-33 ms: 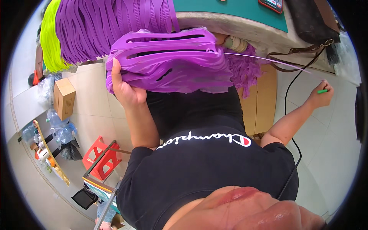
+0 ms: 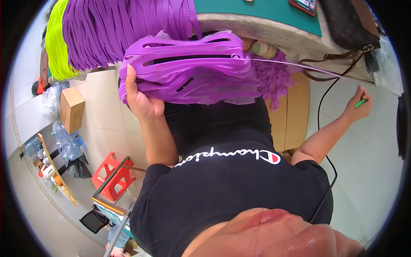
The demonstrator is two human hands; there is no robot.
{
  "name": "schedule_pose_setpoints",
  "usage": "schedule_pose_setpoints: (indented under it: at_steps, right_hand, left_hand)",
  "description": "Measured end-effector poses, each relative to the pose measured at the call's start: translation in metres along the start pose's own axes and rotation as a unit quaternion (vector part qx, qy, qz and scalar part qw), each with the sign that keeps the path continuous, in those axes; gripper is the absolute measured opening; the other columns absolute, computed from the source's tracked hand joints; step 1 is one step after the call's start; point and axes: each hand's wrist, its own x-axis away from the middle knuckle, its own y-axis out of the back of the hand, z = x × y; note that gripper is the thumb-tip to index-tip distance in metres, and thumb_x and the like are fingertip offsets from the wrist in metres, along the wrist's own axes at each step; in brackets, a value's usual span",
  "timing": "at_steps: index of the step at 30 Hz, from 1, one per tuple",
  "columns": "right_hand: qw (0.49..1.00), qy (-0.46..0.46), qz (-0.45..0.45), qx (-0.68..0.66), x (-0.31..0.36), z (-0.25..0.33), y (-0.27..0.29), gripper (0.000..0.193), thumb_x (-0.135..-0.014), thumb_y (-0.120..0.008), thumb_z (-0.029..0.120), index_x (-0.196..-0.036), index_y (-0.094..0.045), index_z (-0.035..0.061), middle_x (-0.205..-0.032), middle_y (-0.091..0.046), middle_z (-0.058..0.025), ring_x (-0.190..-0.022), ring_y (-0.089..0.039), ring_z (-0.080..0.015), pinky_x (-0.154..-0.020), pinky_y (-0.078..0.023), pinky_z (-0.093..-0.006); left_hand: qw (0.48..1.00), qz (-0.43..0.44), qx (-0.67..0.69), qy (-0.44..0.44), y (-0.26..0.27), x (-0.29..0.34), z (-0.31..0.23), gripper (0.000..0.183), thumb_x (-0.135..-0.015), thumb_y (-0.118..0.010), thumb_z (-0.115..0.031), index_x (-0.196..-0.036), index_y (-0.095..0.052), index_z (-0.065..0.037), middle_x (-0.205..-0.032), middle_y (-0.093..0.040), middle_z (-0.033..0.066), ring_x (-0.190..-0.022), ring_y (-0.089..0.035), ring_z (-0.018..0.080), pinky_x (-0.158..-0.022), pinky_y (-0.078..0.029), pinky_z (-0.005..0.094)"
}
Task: The recorder is using a crochet hook to weave or hook strands through a purple mesh material.
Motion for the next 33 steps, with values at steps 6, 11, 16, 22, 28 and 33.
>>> schedule_pose_setpoints:
  at_steps: [6, 11, 16, 22, 28, 33]
  right_hand:
    - [0.806, 0.208, 0.418, -0.363, 0.113, 0.132, 0.031, 0.014, -0.085, -0.064, 0.005, -0.077, -0.055, -0.0004, -0.087, -0.067, -0.008, -0.079, -0.06, -0.0127, -0.074, -0.047, -0.0249]
    - [0.65, 0.201, 0.514, -0.523, 0.156, 0.169, 0.021, 0.031, -0.085, -0.059, -0.004, -0.07, -0.033, 0.0045, -0.096, -0.066, -0.0139, -0.087, -0.06, -0.0149, -0.079, -0.047, -0.026]
    - [0.542, 0.158, 0.596, -0.571, 0.167, 0.188, 0.015, 0.031, -0.087, -0.059, 0.001, -0.072, -0.033, 0.0065, -0.099, -0.065, -0.0141, -0.088, -0.056, -0.0139, -0.08, -0.045, -0.0275]
    - [0.501, 0.177, 0.659, -0.533, 0.17, 0.192, 0.008, 0.032, -0.089, -0.06, 0.003, -0.072, -0.033, 0.0064, -0.091, -0.064, -0.0106, -0.08, -0.053, -0.012, -0.072, -0.045, -0.0251]
    - [0.45, 0.183, 0.697, -0.527, 0.174, 0.186, 0.007, 0.032, -0.088, -0.059, 0.002, -0.073, -0.032, 0.0078, -0.088, -0.061, -0.0083, -0.079, -0.053, -0.0116, -0.07, -0.045, -0.0238]
    - [0.358, 0.191, 0.734, -0.545, 0.171, 0.189, 0.002, 0.034, -0.087, -0.061, 0.002, -0.073, -0.031, 0.0102, -0.087, -0.059, -0.0062, -0.078, -0.05, -0.0107, -0.072, -0.043, -0.0246]
  left_hand:
    - [0.994, 0.094, -0.051, 0.01, -0.023, 0.028, 0.018, 0.039, -0.096, -0.049, -0.019, -0.126, -0.045, 0.005, -0.119, -0.057, 0.0161, -0.107, -0.059, 0.0256, -0.094, -0.047, 0.0375]
    - [0.986, 0.122, -0.108, 0.042, -0.025, 0.04, 0.03, 0.035, -0.094, -0.053, -0.017, -0.122, -0.05, 0.003, -0.114, -0.06, 0.0133, -0.104, -0.059, 0.0213, -0.092, -0.047, 0.034]
    - [0.981, 0.131, -0.135, 0.044, -0.023, 0.044, 0.026, 0.034, -0.093, -0.055, -0.018, -0.119, -0.052, 0.003, -0.11, -0.062, 0.0128, -0.099, -0.061, 0.0204, -0.089, -0.048, 0.0333]
    - [0.968, 0.186, -0.17, 0.009, -0.032, 0.053, 0.022, 0.038, -0.093, -0.054, -0.022, -0.118, -0.049, 0.006, -0.104, -0.063, 0.0192, -0.094, -0.065, 0.0285, -0.08, -0.054, 0.0381]
    - [0.957, 0.202, -0.206, -0.001, -0.035, 0.055, 0.021, 0.046, -0.093, -0.053, -0.031, -0.116, -0.049, 0.009, -0.089, -0.065, 0.0213, -0.091, -0.066, 0.0328, -0.079, -0.054, 0.0403]
    - [0.955, 0.219, -0.198, 0.007, -0.036, 0.052, 0.021, 0.047, -0.092, -0.052, -0.032, -0.112, -0.051, 0.01, -0.08, -0.066, 0.0202, -0.094, -0.065, 0.0351, -0.086, -0.051, 0.0432]
